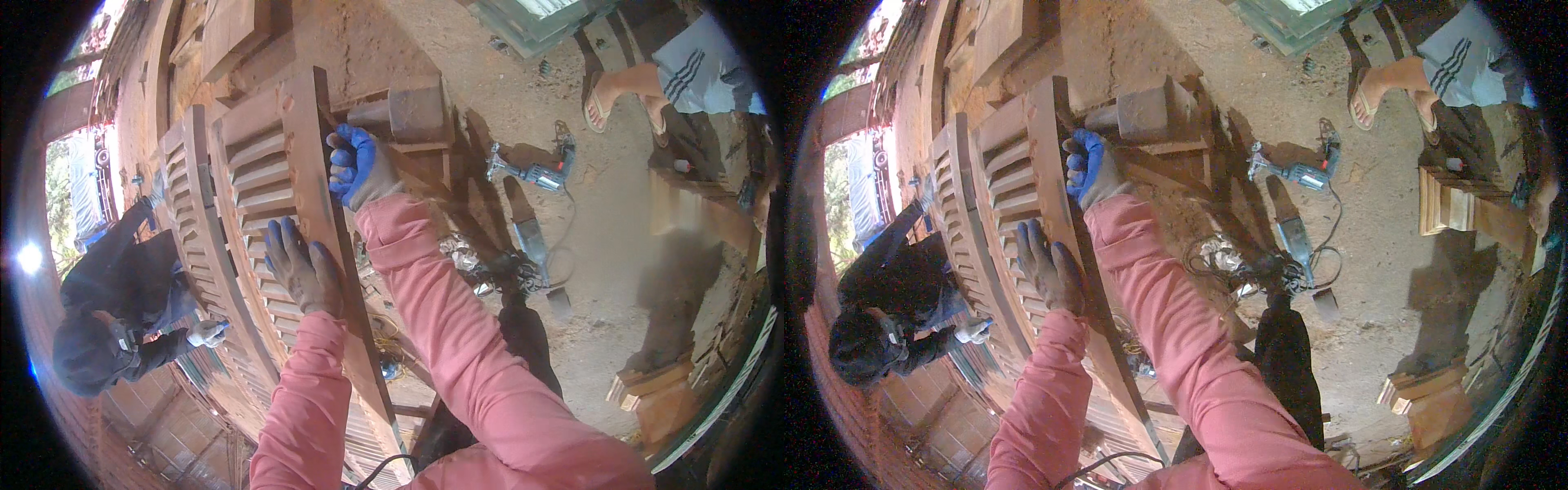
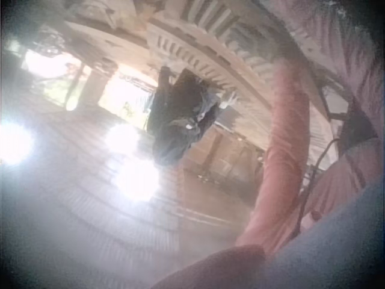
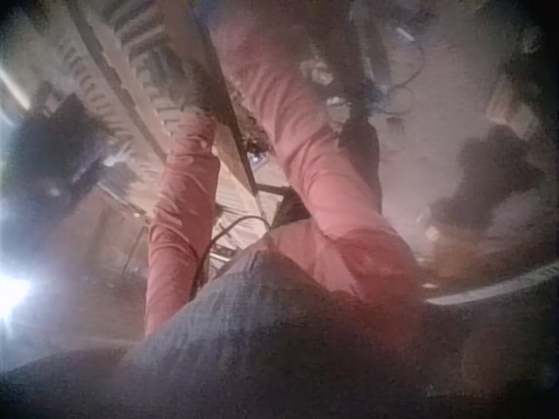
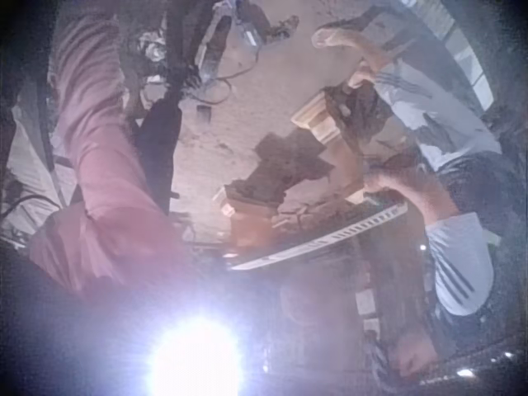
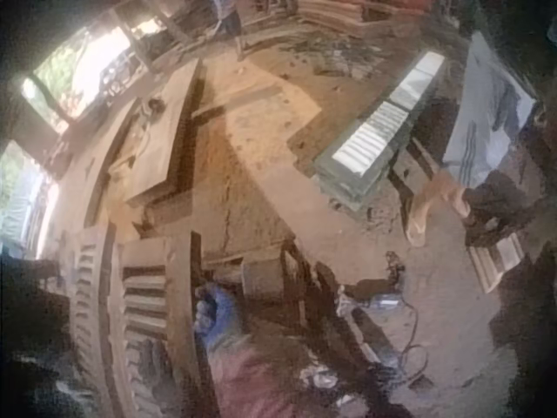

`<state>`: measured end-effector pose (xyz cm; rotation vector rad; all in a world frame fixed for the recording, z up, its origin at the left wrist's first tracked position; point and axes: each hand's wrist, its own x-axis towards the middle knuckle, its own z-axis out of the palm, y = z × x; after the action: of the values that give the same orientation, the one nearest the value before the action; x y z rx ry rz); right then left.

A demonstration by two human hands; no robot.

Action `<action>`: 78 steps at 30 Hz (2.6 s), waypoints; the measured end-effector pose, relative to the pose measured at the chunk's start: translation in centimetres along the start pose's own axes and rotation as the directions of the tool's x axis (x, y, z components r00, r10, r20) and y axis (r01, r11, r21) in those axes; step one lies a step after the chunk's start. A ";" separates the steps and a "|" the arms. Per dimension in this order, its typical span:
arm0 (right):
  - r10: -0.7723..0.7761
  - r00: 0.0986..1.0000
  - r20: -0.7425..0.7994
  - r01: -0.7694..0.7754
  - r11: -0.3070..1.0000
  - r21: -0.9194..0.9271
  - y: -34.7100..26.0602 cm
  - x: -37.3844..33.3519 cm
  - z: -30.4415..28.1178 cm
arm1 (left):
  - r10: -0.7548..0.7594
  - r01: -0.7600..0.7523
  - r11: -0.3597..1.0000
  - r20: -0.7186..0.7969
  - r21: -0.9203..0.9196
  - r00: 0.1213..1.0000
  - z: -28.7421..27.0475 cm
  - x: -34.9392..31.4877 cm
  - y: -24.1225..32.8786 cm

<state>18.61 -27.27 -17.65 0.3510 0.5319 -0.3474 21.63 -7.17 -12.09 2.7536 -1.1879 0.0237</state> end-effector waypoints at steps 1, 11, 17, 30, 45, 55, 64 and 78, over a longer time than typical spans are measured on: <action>0.003 1.000 -0.022 -0.004 0.999 -0.051 -0.2 0.1 0.0 | 0.001 -0.001 1.000 -0.001 0.008 1.000 0.0 0.0 0.0; -0.199 0.979 -0.041 0.173 0.923 -0.343 0.0 -3.2 -2.2 | -0.006 0.006 1.000 -0.013 0.017 1.000 0.1 -0.2 -0.2; -0.799 0.510 0.318 0.391 -0.114 -0.913 -0.4 -3.4 0.8 | 0.006 -0.006 1.000 -0.016 0.003 1.000 0.0 0.2 0.2; -0.569 0.587 0.576 0.208 -0.581 -0.787 0.2 -2.1 0.5 | 0.002 -0.002 0.999 0.003 0.040 1.000 0.2 0.3 0.1; -0.595 0.552 0.584 0.120 -0.636 -0.762 0.1 -0.9 0.7 | -0.007 0.007 1.000 0.003 0.014 1.000 -0.1 0.3 0.4; -0.638 0.563 0.525 0.085 -0.587 -0.805 -0.4 -1.4 2.0 | -0.013 0.013 1.000 0.005 0.024 1.000 -0.1 0.2 0.1; -0.568 0.553 0.610 0.183 -0.631 -0.754 0.9 -2.0 1.1 | -0.014 0.014 0.999 0.006 0.033 1.000 0.0 0.1 0.1; -0.673 0.539 0.506 0.051 -0.573 -0.818 -0.7 1.0 3.0 | 0.013 -0.013 1.000 -0.002 0.016 1.000 0.0 0.4 0.4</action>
<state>20.39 -29.38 -15.91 -1.8513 1.2741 -0.6152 21.60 -7.71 -11.99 2.7588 -1.2096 0.0379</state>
